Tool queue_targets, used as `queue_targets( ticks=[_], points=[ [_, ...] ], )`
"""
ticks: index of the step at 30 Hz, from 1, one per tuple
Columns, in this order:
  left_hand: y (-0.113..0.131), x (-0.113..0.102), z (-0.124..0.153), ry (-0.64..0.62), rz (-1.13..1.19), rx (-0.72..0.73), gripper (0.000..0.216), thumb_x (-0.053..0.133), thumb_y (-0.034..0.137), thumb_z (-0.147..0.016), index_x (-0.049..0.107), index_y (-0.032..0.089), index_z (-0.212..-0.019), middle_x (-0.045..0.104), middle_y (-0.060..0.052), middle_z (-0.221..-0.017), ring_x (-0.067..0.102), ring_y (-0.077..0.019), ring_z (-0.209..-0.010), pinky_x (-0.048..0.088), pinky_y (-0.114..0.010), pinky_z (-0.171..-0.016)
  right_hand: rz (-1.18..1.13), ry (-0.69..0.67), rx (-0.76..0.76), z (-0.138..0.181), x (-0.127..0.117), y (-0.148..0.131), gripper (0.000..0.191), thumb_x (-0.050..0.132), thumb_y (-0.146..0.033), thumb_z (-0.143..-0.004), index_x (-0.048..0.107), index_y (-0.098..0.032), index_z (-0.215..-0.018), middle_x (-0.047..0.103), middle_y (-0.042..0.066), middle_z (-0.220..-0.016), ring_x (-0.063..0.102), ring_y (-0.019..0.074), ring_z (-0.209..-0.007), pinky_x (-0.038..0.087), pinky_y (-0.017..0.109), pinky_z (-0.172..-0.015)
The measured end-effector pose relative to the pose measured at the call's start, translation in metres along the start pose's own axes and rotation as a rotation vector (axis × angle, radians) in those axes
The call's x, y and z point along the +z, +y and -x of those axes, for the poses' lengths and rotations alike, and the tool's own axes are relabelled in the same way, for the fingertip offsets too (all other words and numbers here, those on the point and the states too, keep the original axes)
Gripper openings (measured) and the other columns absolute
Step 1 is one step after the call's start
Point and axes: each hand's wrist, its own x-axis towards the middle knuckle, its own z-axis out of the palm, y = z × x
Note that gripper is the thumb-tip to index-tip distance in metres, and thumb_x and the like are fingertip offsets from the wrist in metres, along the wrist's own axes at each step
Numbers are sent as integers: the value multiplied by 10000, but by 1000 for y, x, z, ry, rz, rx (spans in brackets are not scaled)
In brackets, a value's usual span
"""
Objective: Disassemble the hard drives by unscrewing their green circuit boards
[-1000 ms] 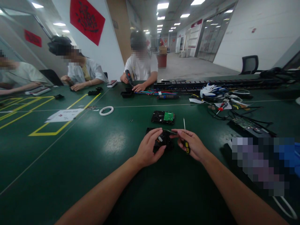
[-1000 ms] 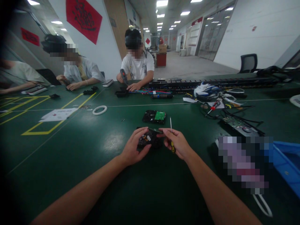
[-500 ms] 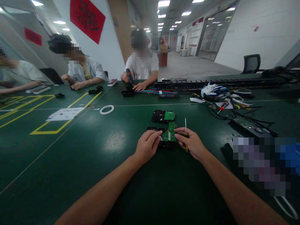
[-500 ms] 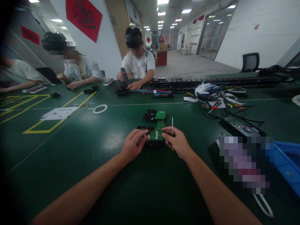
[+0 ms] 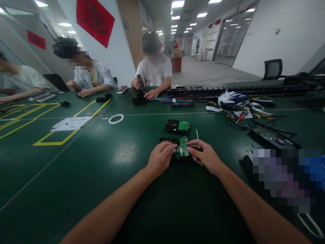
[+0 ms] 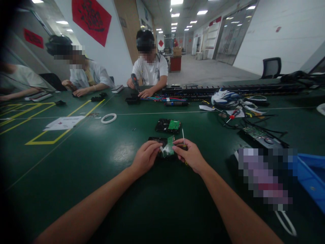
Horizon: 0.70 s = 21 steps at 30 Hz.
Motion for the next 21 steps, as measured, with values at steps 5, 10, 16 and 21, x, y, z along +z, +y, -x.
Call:
queue_targets(
  ticks=[5,10,16,21],
  points=[
    [0,-1,-1,32,-6,-7,280,504,199,-996,628,203,-1247,656,-101,-1074,622,-211,-992,555,-396,-845,21,3,37,-1,0,0,397,698,-515,-867,638,-222,-1127,552,-50,-606,494,104,-510,362,231,-468],
    [2,-2,-1,51,-8,-7,292,498,165,-989,633,202,-1245,640,-95,-1065,608,-202,-983,545,-378,-847,27,-7,29,0,0,0,368,727,-459,-853,622,-221,-1114,566,-48,-632,490,100,-511,353,233,-465],
    [-2,0,1,71,-59,-29,321,475,112,-970,655,215,-1215,620,-85,-1051,586,-204,-977,535,-374,-838,41,-23,16,0,-2,1,353,734,-405,-849,592,-233,-1123,585,-37,-704,479,94,-520,341,235,-460],
    [-4,-1,1,85,-49,-22,329,465,117,-968,658,218,-1215,608,-86,-1066,584,-209,-992,541,-375,-837,53,-22,12,0,-2,2,366,714,-422,-869,572,-241,-1154,555,-46,-662,464,99,-516,329,236,-458]
  ],
)
